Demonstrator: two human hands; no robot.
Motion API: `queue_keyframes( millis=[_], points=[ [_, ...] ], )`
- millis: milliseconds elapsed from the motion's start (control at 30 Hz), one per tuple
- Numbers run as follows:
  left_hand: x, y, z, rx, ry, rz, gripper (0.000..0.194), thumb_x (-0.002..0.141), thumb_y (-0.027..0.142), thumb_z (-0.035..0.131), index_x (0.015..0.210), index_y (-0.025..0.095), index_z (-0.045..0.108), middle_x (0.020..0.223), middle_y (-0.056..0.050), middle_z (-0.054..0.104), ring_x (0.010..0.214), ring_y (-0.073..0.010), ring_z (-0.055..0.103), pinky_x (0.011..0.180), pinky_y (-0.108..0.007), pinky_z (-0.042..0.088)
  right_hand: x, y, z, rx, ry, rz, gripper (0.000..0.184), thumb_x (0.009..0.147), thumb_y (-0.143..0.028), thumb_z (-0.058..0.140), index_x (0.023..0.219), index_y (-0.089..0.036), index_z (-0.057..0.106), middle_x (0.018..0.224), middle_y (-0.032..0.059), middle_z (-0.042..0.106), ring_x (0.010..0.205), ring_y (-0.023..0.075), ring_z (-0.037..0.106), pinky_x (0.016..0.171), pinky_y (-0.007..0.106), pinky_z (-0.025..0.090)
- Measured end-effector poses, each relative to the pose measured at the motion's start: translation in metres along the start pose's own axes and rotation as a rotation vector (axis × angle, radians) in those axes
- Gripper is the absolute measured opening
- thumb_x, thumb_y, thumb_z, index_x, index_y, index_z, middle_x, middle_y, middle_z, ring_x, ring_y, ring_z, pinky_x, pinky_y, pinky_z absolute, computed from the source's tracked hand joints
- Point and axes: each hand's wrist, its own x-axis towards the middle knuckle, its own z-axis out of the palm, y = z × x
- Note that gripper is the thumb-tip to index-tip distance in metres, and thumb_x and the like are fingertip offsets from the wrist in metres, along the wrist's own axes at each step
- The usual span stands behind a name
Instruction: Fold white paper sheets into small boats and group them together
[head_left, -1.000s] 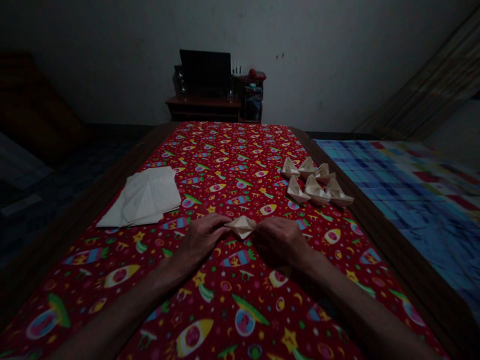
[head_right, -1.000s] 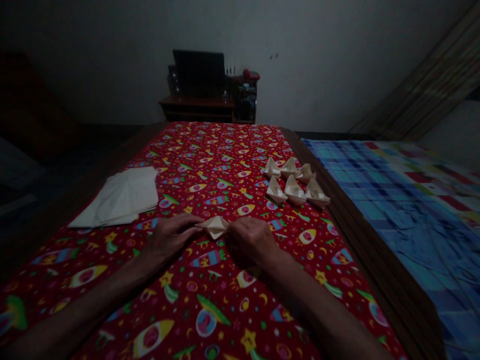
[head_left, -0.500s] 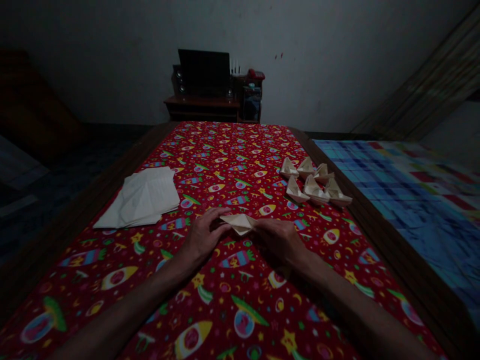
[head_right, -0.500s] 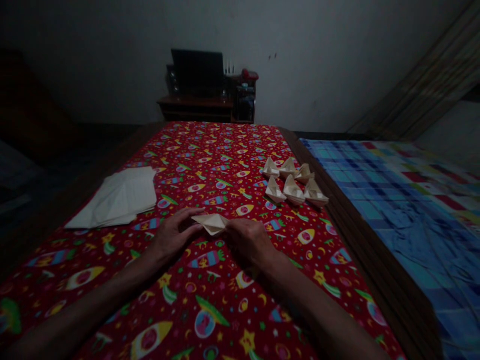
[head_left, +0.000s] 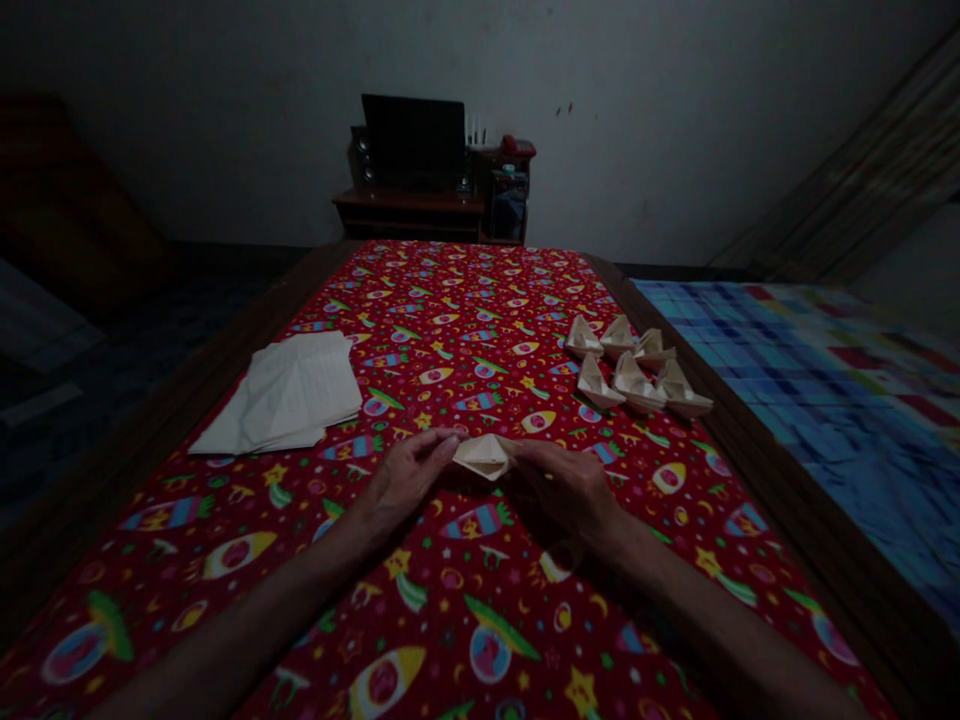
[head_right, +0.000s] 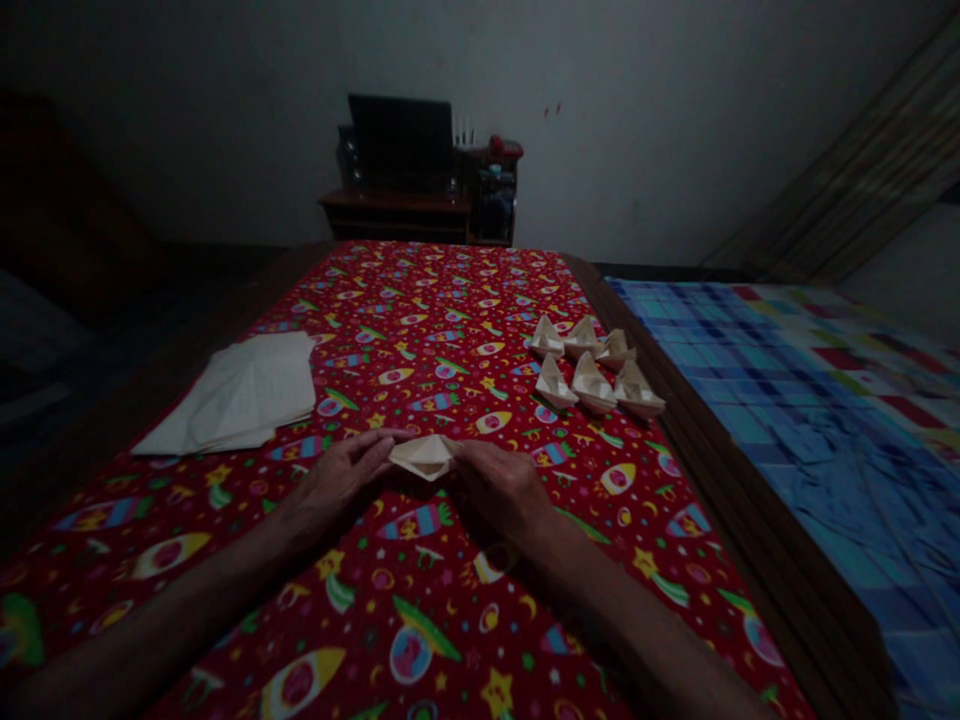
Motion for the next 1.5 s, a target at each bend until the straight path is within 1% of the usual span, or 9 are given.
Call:
queue_keyframes(
  millis=[233, 367, 633, 767, 867, 933, 1033, 1167, 1500],
  points=[
    [-0.006, 0.008, -0.003, -0.159, -0.189, -0.084, 0.054, 0.077, 0.053, 0.058, 0.116, 0.016, 0.061, 0.11, -0.01, 0.066, 0.098, -0.0238, 0.061, 0.084, -0.03, 0.046, 0.007, -0.006, -0.001, 0.05, 0.012, -0.056, 0.02, 0.09, -0.016, 0.048, 0.105, -0.019, 0.061, 0.095, 0.0081, 0.07, 0.084, 0.0145, 0.068, 0.071, 0.023, 0.056],
    [-0.008, 0.012, -0.004, -0.31, -0.32, -0.17, 0.06, 0.08, 0.062, 0.045, 0.111, 0.014, 0.064, 0.104, -0.012, 0.068, 0.092, -0.023, 0.062, 0.083, -0.032, 0.046, 0.008, -0.005, -0.004, 0.059, -0.061, -0.069, 0.019, 0.09, -0.015, 0.047, 0.102, -0.019, 0.061, 0.097, 0.0075, 0.069, 0.084, 0.0126, 0.067, 0.071, 0.02, 0.056],
    [-0.009, 0.018, 0.006, 0.284, -0.28, -0.098, 0.034, 0.077, 0.04, 0.051, 0.075, 0.012, 0.069, 0.061, 0.001, 0.059, 0.055, -0.0121, 0.05, 0.05, -0.019, 0.033, 0.001, -0.003, -0.007, -0.013, -0.225, -0.108, 0.028, 0.092, -0.014, 0.042, 0.115, -0.016, 0.057, 0.113, 0.0124, 0.063, 0.101, 0.0168, 0.062, 0.083, 0.028, 0.054],
    [-0.002, 0.016, 0.017, 0.386, -0.126, -0.008, 0.034, 0.075, 0.036, 0.049, 0.055, 0.013, 0.063, 0.048, 0.003, 0.047, 0.046, -0.0091, 0.04, 0.043, -0.019, 0.024, 0.01, -0.015, -0.007, 0.065, -0.098, 0.078, 0.034, 0.09, -0.02, 0.047, 0.123, -0.023, 0.051, 0.128, 0.0118, 0.053, 0.11, 0.0192, 0.057, 0.089, 0.032, 0.051],
    [0.002, 0.014, 0.022, 0.166, 0.009, -0.007, 0.032, 0.074, 0.04, 0.053, 0.063, 0.013, 0.066, 0.055, 0.001, 0.056, 0.047, -0.0102, 0.045, 0.044, -0.019, 0.03, 0.016, -0.02, -0.005, 0.267, 0.057, 0.431, 0.047, 0.086, -0.031, 0.055, 0.13, -0.023, 0.042, 0.118, 0.0122, 0.059, 0.103, 0.021, 0.061, 0.083, 0.035, 0.053],
    [0.002, 0.013, 0.025, 0.006, 0.049, -0.039, 0.035, 0.075, 0.044, 0.055, 0.071, 0.013, 0.069, 0.059, 0.0, 0.06, 0.048, -0.0115, 0.049, 0.044, -0.02, 0.034, 0.017, -0.018, -0.001, 0.506, 0.019, 0.677, 0.038, 0.086, -0.042, 0.053, 0.118, -0.02, 0.051, 0.099, 0.0091, 0.067, 0.085, 0.0191, 0.066, 0.07, 0.031, 0.054],
    [-0.001, 0.014, 0.029, -0.08, 0.057, -0.07, 0.036, 0.074, 0.044, 0.058, 0.081, 0.011, 0.072, 0.064, -0.003, 0.065, 0.051, -0.0132, 0.053, 0.046, -0.021, 0.037, 0.017, -0.015, 0.005, 0.812, -0.126, 0.894, 0.036, 0.082, -0.051, 0.055, 0.091, -0.017, 0.063, 0.079, 0.0047, 0.068, 0.069, 0.0154, 0.065, 0.058, 0.024, 0.05],
    [-0.001, 0.01, 0.036, -0.074, 0.069, -0.047, 0.036, 0.07, 0.038, 0.064, 0.091, 0.01, 0.072, 0.077, -0.005, 0.07, 0.063, -0.0171, 0.061, 0.053, -0.023, 0.044, 0.017, -0.015, 0.007, 0.936, -0.101, 1.035, 0.036, 0.074, -0.052, 0.064, 0.08, -0.017, 0.066, 0.067, 0.0009, 0.066, 0.058, 0.0111, 0.059, 0.052, 0.021, 0.043],
    [-0.002, 0.001, 0.041, 0.199, 0.15, 0.169, 0.034, 0.074, 0.026, 0.06, 0.105, 0.016, 0.069, 0.087, -0.004, 0.071, 0.071, -0.0162, 0.063, 0.062, -0.023, 0.048, 0.02, -0.021, 0.009, 1.04, -0.058, 1.12, 0.036, 0.065, -0.046, 0.074, 0.082, -0.015, 0.067, 0.067, 0.0002, 0.066, 0.054, 0.0084, 0.056, 0.048, 0.017, 0.039]
  ],
)
